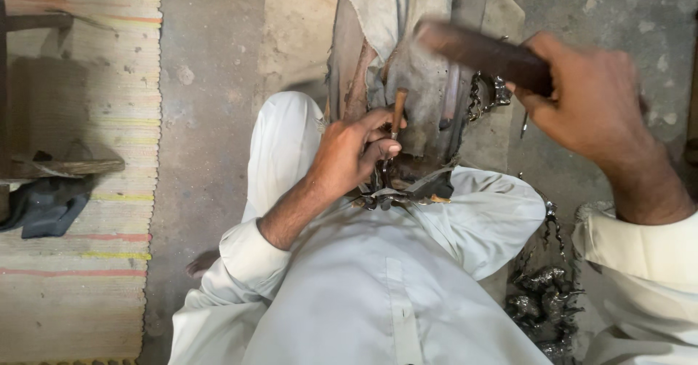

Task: The person sits cross-legged on the floor with a small anvil block and hammers details into small silver metal animal figurines, holding each piece against the block with a punch. They then use pliers and a file to refine and adjust the figurines, setting finished pieces aside.

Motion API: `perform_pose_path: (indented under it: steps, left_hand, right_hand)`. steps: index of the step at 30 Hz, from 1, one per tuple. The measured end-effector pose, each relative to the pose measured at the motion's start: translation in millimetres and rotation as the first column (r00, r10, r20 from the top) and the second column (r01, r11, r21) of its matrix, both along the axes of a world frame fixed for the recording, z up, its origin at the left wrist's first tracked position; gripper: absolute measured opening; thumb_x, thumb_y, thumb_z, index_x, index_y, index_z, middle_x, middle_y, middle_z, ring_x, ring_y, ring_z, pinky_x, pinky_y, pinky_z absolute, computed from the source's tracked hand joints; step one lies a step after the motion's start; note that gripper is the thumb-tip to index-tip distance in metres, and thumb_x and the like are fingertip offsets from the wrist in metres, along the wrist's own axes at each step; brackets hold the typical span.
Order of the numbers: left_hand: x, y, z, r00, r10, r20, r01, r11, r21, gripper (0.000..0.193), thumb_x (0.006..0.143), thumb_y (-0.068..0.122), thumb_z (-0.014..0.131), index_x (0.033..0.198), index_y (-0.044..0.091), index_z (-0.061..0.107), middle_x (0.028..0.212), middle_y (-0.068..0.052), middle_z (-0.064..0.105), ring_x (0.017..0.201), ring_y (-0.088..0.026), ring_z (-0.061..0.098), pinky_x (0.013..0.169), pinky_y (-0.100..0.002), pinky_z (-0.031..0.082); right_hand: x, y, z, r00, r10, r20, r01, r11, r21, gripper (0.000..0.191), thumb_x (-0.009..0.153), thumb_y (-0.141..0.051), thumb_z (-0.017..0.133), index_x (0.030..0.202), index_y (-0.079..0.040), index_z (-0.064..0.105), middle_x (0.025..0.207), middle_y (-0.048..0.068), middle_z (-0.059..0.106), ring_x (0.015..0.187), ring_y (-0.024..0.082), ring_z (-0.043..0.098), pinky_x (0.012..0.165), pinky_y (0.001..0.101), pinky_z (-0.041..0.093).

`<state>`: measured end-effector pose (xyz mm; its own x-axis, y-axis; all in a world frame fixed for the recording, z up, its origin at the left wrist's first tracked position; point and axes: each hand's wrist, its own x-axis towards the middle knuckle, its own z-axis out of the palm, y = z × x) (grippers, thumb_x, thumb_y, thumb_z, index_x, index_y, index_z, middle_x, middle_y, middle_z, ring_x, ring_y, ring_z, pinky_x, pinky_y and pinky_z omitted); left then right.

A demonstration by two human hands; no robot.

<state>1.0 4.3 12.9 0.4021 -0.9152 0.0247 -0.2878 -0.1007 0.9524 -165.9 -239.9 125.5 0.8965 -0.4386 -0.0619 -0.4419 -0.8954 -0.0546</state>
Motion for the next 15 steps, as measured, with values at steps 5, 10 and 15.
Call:
perform_pose_path:
  steps: [5,10,15]
  left_hand:
    - [0,-1,3,0.993,0.005,0.114,0.003,0.997,-0.078,0.027,0.092,0.015,0.077,0.116,0.009,0.066,0.09,-0.01,0.078,0.084,-0.025,0.079,0.068,-0.036,0.056]
    - [-2,1,2,0.991,-0.02,0.13,0.03,0.997,-0.074,0.026,0.091,0.012,0.076,0.115,0.011,0.067,0.089,-0.008,0.079,0.084,-0.023,0.08,0.066,-0.036,0.055]
    - [-1,-1,1,0.997,0.019,0.081,-0.017,1.0,-0.025,0.026,0.093,0.012,0.076,0.116,0.008,0.065,0.083,-0.009,0.079,0.08,-0.024,0.079,0.067,-0.037,0.056]
  right_hand:
    - [-7,0,7,0.991,0.136,0.006,-0.134,0.985,-0.104,0.031,0.084,-0.02,0.076,0.112,-0.009,0.066,0.072,0.011,0.066,0.062,0.031,0.066,0.061,0.0443,0.05]
    - [-5,9,7,0.999,-0.044,0.021,0.044,0.999,-0.006,0.032,0.088,-0.022,0.077,0.114,-0.01,0.064,0.076,0.014,0.067,0.071,0.033,0.069,0.066,0.0459,0.052]
    - [-6,7,5,0.991,0.13,0.013,-0.124,0.968,-0.217,0.032,0.079,-0.013,0.077,0.11,-0.012,0.068,0.079,0.011,0.07,0.071,0.032,0.069,0.068,0.046,0.052]
